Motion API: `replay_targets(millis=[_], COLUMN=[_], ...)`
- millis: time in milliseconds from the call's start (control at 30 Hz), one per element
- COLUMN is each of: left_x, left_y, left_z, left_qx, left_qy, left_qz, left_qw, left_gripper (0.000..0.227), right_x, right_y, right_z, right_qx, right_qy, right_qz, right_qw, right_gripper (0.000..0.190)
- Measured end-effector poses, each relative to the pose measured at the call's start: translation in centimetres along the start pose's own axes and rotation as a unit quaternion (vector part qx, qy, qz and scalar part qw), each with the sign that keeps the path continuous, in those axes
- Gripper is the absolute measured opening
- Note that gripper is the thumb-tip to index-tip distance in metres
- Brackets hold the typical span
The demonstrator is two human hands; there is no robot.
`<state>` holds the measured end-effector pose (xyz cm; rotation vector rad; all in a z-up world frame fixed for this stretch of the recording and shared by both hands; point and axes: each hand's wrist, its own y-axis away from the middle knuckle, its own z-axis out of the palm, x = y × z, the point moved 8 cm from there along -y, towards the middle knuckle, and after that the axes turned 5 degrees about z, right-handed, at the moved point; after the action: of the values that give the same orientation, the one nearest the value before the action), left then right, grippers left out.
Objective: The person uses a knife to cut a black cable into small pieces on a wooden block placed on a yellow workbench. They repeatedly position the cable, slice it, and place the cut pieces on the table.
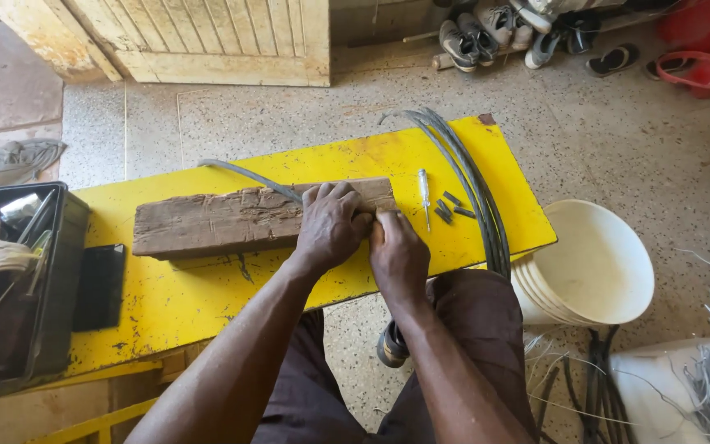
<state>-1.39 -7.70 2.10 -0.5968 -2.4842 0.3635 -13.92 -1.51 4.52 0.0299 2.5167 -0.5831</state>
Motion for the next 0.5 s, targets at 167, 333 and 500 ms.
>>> replay_targets(millis=[167, 333, 500], left_x=[-0.6, -0.1, -0.3], left_y=[0.4, 0.0, 0.1], left_z=[1.1, -0.3, -0.2], left_qx=[-0.006, -0.004, 0.004], left_qy=[-0.011, -0.004, 0.006], left_qz=[0.009, 0.01, 0.0], left_qw=[1.0, 1.0, 1.0], left_gripper=[0.018, 0.021, 0.02], right_x=[1.2, 2.3, 4.1], right_y=[-1.1, -2.5, 0.9], right_z=[1.5, 0.7, -6.0], right_qx=[-0.005, -0.085, -0.036], right_qy=[0.025, -0.055, -0.2], right_qz=[0.031, 0.029, 0.204], right_qw=[0.999, 0.994, 0.958], right_gripper=[0.008, 0.009, 0.049])
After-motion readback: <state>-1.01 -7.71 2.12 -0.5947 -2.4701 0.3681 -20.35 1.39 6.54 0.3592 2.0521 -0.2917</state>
